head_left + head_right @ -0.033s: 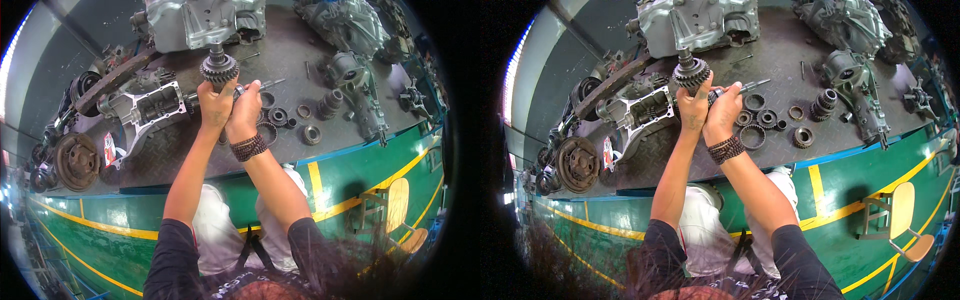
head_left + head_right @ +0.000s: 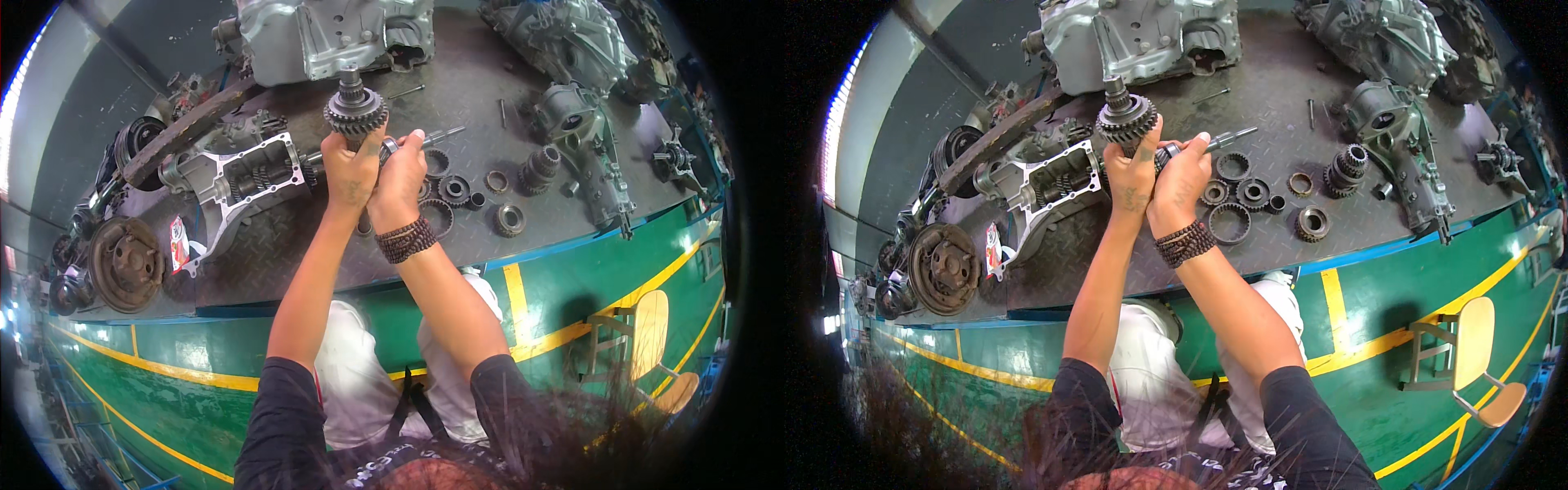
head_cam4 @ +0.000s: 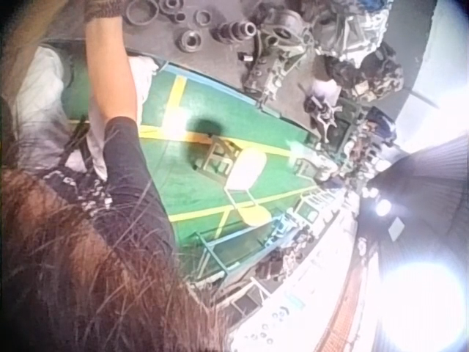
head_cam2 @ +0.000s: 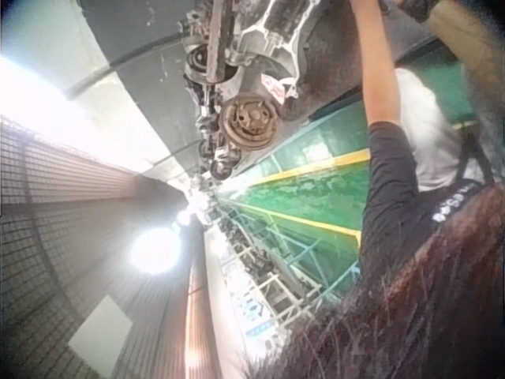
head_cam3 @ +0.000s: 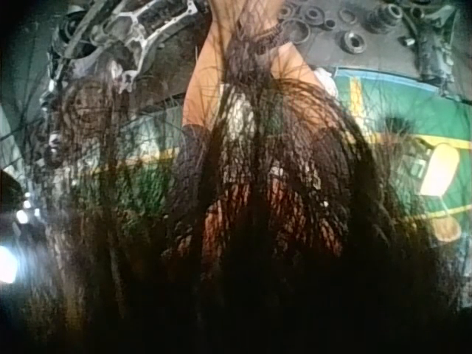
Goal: The person assembles gear components onto a transmission shaft by hand, sliding multiple gears and bearings onto the shaft while sitting at a workbench.
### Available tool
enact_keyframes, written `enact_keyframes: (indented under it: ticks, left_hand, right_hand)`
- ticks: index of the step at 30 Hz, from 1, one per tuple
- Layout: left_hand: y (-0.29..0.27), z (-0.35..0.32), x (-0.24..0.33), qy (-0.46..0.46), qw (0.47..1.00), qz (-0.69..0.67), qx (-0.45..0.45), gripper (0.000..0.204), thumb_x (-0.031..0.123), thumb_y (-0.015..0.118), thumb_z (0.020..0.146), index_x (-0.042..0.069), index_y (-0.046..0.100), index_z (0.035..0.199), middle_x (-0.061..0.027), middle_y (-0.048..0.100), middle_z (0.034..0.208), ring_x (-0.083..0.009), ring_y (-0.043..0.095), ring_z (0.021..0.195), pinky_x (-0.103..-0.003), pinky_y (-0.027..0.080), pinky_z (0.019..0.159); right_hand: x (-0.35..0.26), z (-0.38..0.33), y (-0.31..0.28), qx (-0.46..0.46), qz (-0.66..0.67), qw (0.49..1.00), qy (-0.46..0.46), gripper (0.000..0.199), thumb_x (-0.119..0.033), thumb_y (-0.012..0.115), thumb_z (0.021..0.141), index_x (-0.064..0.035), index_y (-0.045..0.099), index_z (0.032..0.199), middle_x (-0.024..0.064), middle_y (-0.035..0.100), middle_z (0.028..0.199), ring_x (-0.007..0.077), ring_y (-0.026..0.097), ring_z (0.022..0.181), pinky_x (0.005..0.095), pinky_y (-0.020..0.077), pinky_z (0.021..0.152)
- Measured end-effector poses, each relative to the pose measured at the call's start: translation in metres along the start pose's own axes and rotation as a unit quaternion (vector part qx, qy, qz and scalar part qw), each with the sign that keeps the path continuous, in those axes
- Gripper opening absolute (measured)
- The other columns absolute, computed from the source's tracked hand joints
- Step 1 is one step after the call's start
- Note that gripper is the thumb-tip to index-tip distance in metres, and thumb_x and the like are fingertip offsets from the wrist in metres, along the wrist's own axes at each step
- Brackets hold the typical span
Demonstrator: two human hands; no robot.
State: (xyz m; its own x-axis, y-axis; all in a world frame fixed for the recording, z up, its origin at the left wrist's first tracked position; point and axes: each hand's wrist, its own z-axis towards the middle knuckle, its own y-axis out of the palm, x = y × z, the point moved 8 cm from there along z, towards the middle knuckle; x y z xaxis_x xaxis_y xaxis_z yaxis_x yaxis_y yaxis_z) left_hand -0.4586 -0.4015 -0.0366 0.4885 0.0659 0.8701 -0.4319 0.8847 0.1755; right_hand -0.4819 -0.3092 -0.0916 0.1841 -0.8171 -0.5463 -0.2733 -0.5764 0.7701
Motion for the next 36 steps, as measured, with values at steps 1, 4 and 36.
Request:
enact_keyframes:
  ticks: [1,4,36]
  left_hand:
    - [-0.001,0.0,0.001,-0.001,1.0,0.001,-0.001,0.019,0.011,0.074,0.09,-0.002,0.066,0.101,-0.0026,0.07,0.092,-0.0124,0.067,0.073,-0.027,0.055,0.064]
    - [0.001,-0.002,0.014,0.002,1.0,-0.007,0.005,0.019,0.015,0.075,0.09,0.001,0.066,0.1,-0.001,0.069,0.091,-0.0116,0.067,0.072,-0.026,0.054,0.068]
    - [0.005,0.004,0.008,0.122,0.981,0.144,-0.046,0.015,0.008,0.075,0.088,-0.001,0.07,0.1,-0.0033,0.072,0.093,-0.0096,0.066,0.081,-0.026,0.052,0.076]
  right_hand:
    - [0.0,0.0,0.002,-0.003,-0.001,1.0,0.0,0.038,-0.04,0.038,0.107,-0.0068,0.043,0.088,0.0084,0.059,0.075,0.019,0.059,0.068,0.0321,0.0499,0.066]
    - [0.001,0.002,0.005,-0.01,-0.006,1.0,0.001,0.038,-0.04,0.038,0.107,-0.0069,0.043,0.088,0.0074,0.058,0.074,0.0182,0.059,0.066,0.0317,0.0496,0.065]
    - [-0.01,0.015,0.003,0.023,-0.111,0.992,-0.054,0.046,-0.039,0.039,0.107,-0.0039,0.048,0.08,0.0033,0.058,0.069,0.0141,0.054,0.059,0.031,0.0459,0.06]
